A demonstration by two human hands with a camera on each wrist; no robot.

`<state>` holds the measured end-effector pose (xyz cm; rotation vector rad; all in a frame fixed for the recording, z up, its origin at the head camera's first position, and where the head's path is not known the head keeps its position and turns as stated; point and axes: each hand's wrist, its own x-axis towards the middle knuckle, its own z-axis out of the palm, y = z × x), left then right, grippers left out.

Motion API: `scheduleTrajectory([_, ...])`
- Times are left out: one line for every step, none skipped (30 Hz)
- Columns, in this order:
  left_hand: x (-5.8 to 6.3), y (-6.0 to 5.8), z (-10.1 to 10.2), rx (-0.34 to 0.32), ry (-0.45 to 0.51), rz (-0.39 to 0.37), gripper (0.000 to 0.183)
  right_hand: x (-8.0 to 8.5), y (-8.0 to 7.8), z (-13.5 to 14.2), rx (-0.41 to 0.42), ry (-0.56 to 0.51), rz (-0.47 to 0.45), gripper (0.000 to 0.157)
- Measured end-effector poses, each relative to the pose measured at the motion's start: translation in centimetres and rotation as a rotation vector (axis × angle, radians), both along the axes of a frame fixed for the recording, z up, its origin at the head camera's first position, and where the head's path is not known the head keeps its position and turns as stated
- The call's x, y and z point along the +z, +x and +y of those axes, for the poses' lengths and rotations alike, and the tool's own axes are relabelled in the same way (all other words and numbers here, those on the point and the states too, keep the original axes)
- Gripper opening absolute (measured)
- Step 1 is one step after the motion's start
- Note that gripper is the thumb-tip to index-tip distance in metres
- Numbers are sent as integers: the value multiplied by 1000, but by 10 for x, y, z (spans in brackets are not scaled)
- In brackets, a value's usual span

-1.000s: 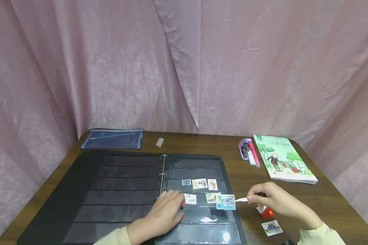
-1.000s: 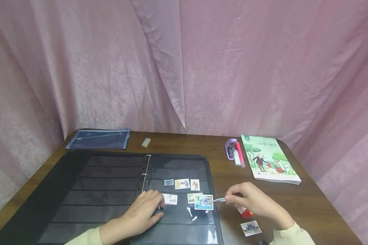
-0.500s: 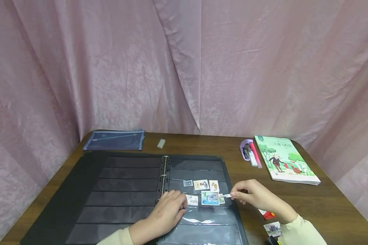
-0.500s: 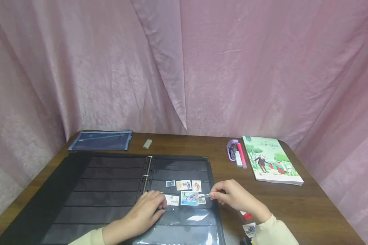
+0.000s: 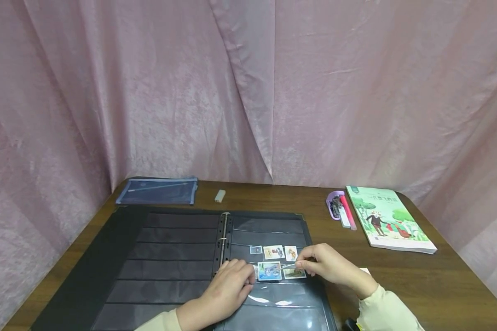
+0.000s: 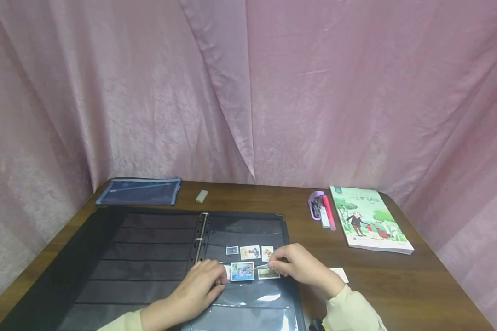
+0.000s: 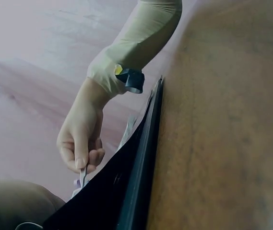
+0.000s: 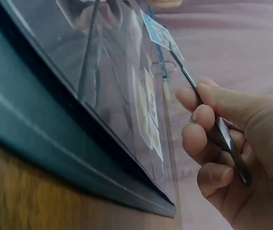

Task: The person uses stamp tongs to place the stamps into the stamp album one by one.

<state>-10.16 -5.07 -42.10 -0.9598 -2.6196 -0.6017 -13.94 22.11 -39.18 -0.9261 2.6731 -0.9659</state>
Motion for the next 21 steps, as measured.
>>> scheduleTrajectory([0, 0, 0, 0, 0, 3, 21, 0, 0, -2, 0, 2, 3, 19])
scheduleTrajectory([-1, -1, 0, 2, 0, 4, 21, -1, -1, -4, 1, 7, 9, 18])
scheduleTrajectory([-2, -1, 0, 2, 1, 8, 21, -2, -1, -6, 7, 8, 15, 17])
scheduleTrajectory([-2, -2, 0, 3, 1, 11, 21, -3, -1, -8, 11, 11, 21, 17])
scheduleTrajectory([-3, -2, 0, 3, 2, 15, 21, -3, -1, -9, 12, 12, 24, 16])
scheduleTrajectory([-4, -2, 0, 4, 3, 21, 21, -4, -1, -10, 14, 13, 27, 16])
scheduleTrajectory([-4, -2, 0, 4, 5, 24, 21, -4, -1, -11, 17, 15, 27, 16])
scheduleTrajectory([-5, -3, 0, 4, 7, 27, 20, -5, -1, -12, 19, 19, 26, 16])
scheduleTrajectory([-5, -3, 0, 5, 9, 30, 20, -5, 0, -13, 27, 19, 24, 16])
scheduleTrajectory([-5, -3, 0, 5, 10, 32, 20, -6, 0, -13, 30, 22, 18, 16])
scheduleTrajectory([-5, -3, 0, 4, 12, 33, 20, -6, 0, -14, 35, 28, 14, 16])
scheduleTrajectory([-5, -3, 0, 5, 12, 36, 20, -6, 0, -14, 42, 34, 12, 16])
scheduleTrajectory([-5, -3, 0, 5, 12, 37, 20, -6, 0, -15, 47, 42, 5, 15])
scheduleTrajectory([-5, -3, 0, 5, 12, 38, 21, -6, 0, -16, 53, 48, -1, 15])
scheduleTrajectory([-4, -2, 0, 6, 12, 39, 21, -6, 0, -16, 61, 54, -2, 15])
scheduleTrajectory([-4, -2, 0, 7, 11, 40, 21, -6, 0, -17, 68, 61, -2, 15])
scheduleTrajectory([-4, -2, 0, 8, 11, 40, 21, -6, 1, -17, 76, 64, 2, 15])
scheduleTrajectory([-4, -2, 0, 8, 10, 40, 21, -6, 1, -18, 83, 66, 3, 16])
scheduleTrajectory([-4, -2, 0, 9, 9, 40, 21, -6, 1, -18, 90, 67, 4, 16])
scheduleTrajectory([-4, -2, 0, 10, 9, 40, 20, -6, 1, -19, 97, 68, 4, 16])
scheduleTrajectory([-4, -2, 0, 11, 10, 39, 20, -6, 1, -19, 102, 70, 3, 17])
